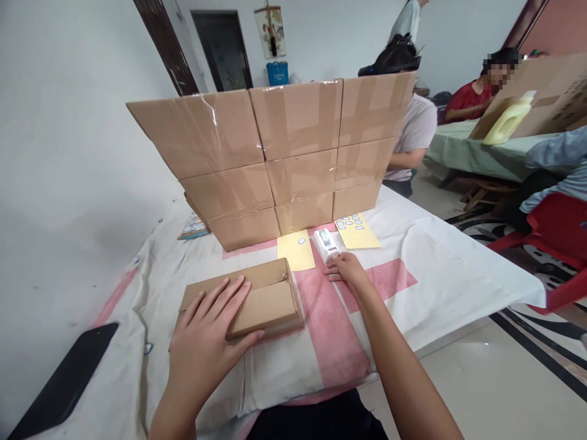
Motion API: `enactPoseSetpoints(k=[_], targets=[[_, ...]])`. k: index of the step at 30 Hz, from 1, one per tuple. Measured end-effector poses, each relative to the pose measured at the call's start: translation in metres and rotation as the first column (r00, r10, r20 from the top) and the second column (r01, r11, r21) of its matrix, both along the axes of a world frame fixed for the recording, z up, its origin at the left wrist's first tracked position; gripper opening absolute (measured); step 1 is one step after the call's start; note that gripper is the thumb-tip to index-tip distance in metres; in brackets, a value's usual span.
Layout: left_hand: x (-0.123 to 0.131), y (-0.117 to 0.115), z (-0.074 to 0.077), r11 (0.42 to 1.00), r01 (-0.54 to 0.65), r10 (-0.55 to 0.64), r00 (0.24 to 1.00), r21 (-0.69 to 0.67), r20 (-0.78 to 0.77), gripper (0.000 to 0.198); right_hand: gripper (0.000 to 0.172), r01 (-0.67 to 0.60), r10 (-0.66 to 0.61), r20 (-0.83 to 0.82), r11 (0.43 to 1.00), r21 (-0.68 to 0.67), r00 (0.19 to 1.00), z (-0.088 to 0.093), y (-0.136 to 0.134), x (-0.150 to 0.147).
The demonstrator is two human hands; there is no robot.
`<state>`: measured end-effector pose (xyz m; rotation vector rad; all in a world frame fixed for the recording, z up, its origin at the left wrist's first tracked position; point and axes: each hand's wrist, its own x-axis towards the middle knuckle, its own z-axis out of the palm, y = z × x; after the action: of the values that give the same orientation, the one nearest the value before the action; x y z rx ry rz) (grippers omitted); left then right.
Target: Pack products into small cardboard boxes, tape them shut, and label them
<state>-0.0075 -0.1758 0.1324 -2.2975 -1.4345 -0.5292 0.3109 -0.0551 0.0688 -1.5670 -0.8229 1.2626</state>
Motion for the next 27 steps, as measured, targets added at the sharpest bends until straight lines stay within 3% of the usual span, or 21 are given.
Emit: enactPoseSetpoints(k=[11, 18, 27], targets=[[0.005, 0.0, 0.001, 0.985, -0.074, 0.087, 0.993, -0.153, 0.074, 0.077, 0.022, 0.052, -0.051, -0.016, 0.998, 0.038, 0.999, -0.014, 0.002, -0.001], [0.008, 0.001, -0.005, 0.969, -0.065, 0.117, 0.97, -0.237, 0.212, 0.072, 0.019, -0.017, 0.024, -0.055, 0.992, 0.129, 0.998, -0.012, -0.014, 0.003], [0.059, -0.007, 0.002, 0.932, -0.278, 0.327, 0.922, -0.233, 0.208, 0.066, 0.013, -0.195, 0.218, -0.197, 0.972, 0.131, 0.956, -0.009, -0.025, -0.013]])
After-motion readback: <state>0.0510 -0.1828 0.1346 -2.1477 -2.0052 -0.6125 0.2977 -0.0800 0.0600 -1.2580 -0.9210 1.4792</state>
